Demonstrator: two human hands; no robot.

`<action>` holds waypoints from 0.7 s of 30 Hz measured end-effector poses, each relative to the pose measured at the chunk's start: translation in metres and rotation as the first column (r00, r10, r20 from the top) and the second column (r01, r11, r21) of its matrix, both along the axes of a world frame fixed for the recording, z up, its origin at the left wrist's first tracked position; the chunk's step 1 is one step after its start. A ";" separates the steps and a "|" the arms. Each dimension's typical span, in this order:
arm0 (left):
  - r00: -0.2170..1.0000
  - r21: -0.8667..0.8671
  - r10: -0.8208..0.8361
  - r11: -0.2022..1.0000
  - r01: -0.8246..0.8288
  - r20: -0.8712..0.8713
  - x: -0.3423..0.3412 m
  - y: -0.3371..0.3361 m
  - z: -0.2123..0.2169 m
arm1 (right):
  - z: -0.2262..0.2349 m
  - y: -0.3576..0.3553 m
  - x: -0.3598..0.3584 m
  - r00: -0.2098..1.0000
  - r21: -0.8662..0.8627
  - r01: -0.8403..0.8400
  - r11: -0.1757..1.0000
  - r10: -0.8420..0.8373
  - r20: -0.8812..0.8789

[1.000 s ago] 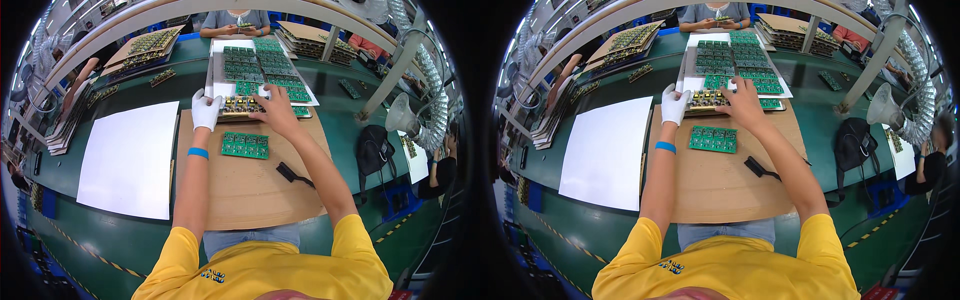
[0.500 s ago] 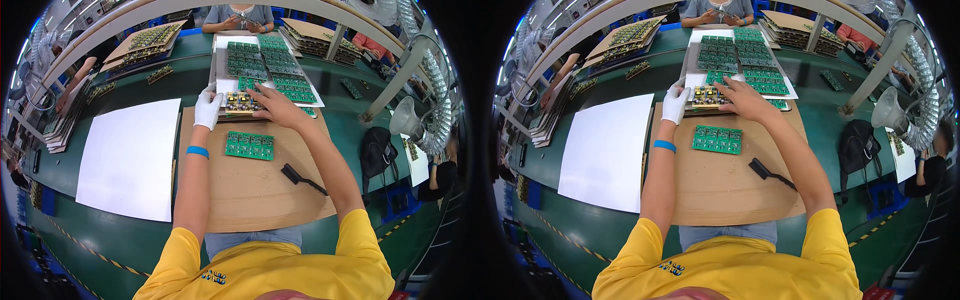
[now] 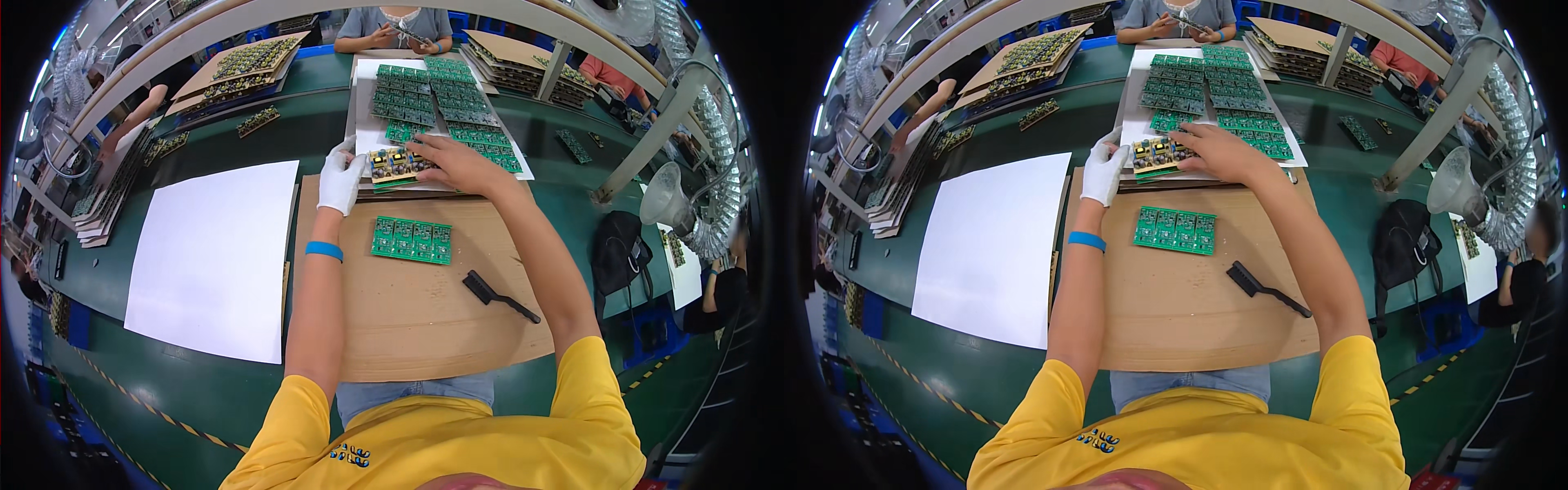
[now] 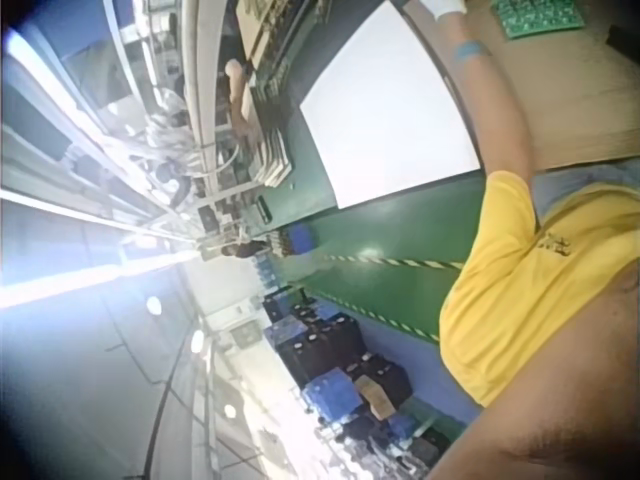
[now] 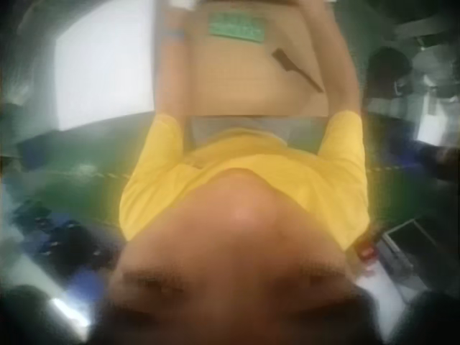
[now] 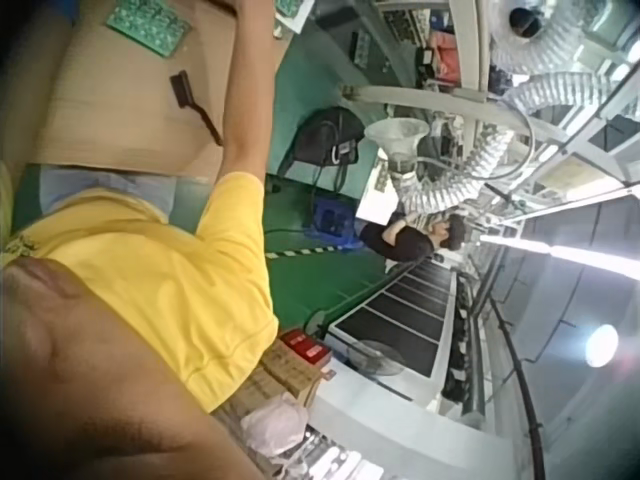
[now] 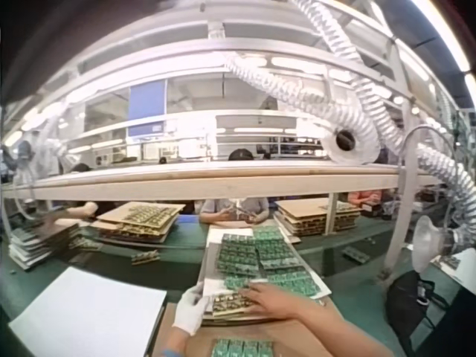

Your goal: Cleaning and inspecting circuit boards using a brush and tweezers at a manual assembly station.

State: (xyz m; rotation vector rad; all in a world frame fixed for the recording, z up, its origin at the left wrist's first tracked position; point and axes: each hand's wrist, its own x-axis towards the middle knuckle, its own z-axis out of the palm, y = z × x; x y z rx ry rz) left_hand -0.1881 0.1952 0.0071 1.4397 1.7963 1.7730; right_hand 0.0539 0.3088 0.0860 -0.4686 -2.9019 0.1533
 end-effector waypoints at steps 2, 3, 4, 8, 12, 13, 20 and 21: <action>1.000 0.017 -0.002 1.000 0.002 0.023 -0.001 0.001 -0.002 | 0.000 0.000 -0.002 1.000 -0.026 0.010 1.000 -0.010 -0.020; 1.000 0.016 0.000 1.000 -0.001 0.025 -0.002 0.002 -0.003 | 0.000 0.000 -0.003 0.999 -0.050 0.021 0.999 -0.023 -0.039; 1.000 0.030 0.003 1.000 -0.003 0.029 -0.002 0.003 -0.004 | 0.000 -0.001 -0.004 0.998 -0.074 0.033 0.997 -0.037 -0.058; 0.998 0.046 0.000 0.999 -0.003 0.059 -0.001 0.003 -0.004 | 0.001 -0.006 -0.011 0.987 -0.067 0.093 0.993 -0.101 -0.127; 0.995 -0.012 0.019 1.000 -0.018 0.097 -0.002 0.000 -0.002 | 0.017 -0.013 -0.010 0.938 -0.160 0.092 0.983 -0.139 -0.317; 0.995 -0.050 0.044 0.998 -0.039 0.094 -0.002 0.000 -0.002 | 0.022 -0.016 -0.011 0.939 -0.159 0.090 0.983 -0.137 -0.315; 0.985 0.109 0.053 0.991 -0.071 0.165 0.001 0.005 -0.007 | 0.011 -0.011 -0.028 0.779 -0.894 0.230 0.385 -0.623 -0.068; 0.991 0.075 0.086 0.993 -0.093 0.098 -0.001 0.008 -0.011 | 0.006 -0.010 -0.031 0.777 -0.893 0.227 0.389 -0.624 -0.075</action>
